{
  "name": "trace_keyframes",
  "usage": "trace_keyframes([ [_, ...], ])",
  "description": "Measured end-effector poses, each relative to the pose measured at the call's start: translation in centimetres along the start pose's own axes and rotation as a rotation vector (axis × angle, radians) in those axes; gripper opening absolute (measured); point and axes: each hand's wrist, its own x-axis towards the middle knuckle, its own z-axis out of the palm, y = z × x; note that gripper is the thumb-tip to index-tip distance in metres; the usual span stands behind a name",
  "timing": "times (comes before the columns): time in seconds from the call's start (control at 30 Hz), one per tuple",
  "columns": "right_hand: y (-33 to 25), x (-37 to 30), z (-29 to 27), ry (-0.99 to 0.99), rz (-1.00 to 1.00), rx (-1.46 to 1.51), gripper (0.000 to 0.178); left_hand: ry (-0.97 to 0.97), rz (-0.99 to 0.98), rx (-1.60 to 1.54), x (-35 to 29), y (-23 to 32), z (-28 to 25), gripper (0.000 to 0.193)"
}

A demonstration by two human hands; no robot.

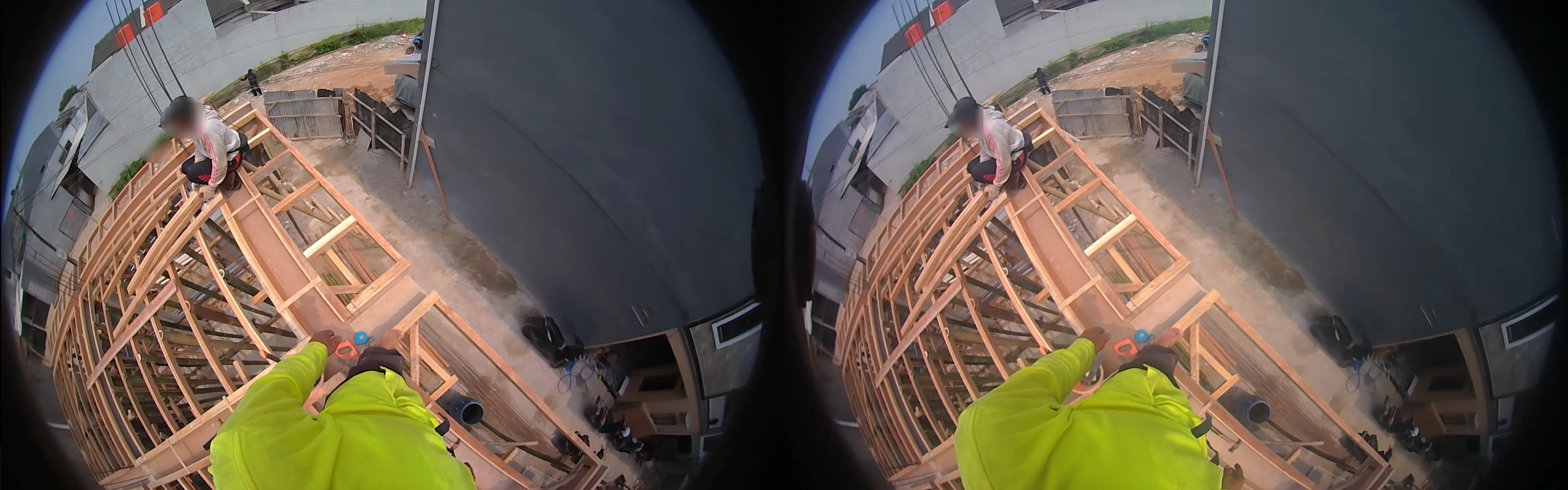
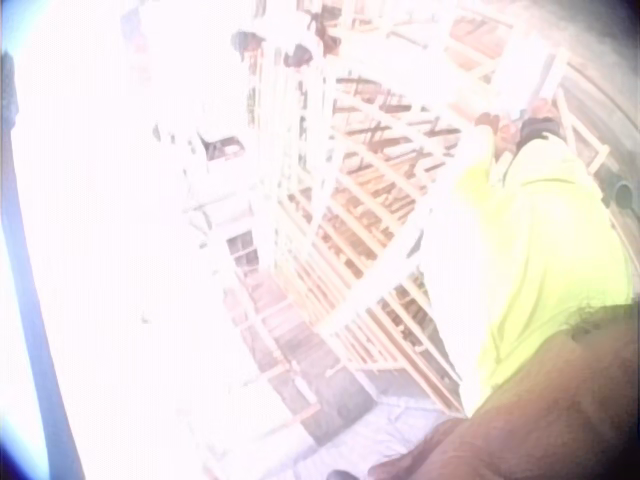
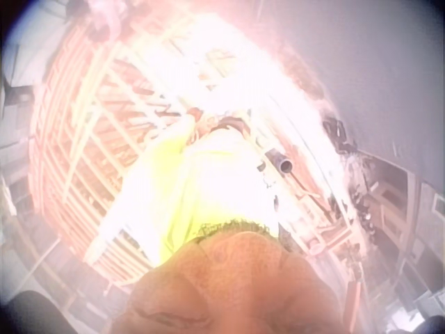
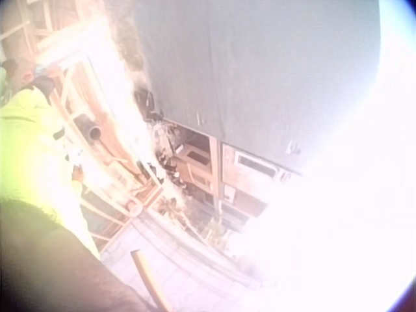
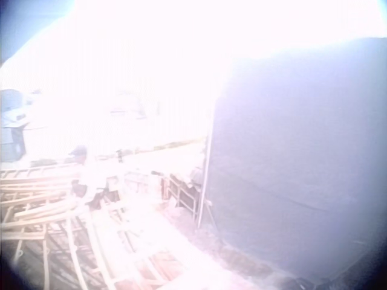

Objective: The person assembles a curved wooden framework using bamboo poles, cutting them with a hand saw and securing them with a hammer and nails. The person positions bamboo pieces between wooden ribs and fastens them in place.

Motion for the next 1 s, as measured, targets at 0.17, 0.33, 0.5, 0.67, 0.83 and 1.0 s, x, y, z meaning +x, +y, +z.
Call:
trace_keyframes([
  [0.17, 8.4, 0.1, 5.0, 0.182, -0.253, -0.227, 0.062, -0.041, 0.111, -0.024, 1.6, 4.7, -0.6, 0.062],
  [0.33, 11.2, -0.1, 6.9, 0.194, -0.447, -0.628, 0.060, -0.055, 0.189, -0.056, 0.7, 9.8, -1.6, 0.061],
  [0.5, 5.5, -1.6, 4.1, -0.080, 0.100, -0.046, 0.061, -0.075, 0.160, 0.008, 0.8, 9.3, -1.0, 0.062],
  [0.67, 1.2, -3.1, 3.3, -0.048, 0.203, 0.144, 0.058, -0.051, 0.149, 0.036, 2.0, 7.9, 0.3, 0.064],
  [0.83, 0.4, -5.0, 4.1, -0.034, 0.229, 0.226, 0.055, -0.047, 0.187, 0.088, 2.6, 7.0, 0.4, 0.058],
  [1.0, 1.8, -8.4, 5.6, 0.055, 0.210, 0.404, 0.053, -0.047, 0.255, 0.107, 3.2, 8.9, 0.3, 0.055],
])
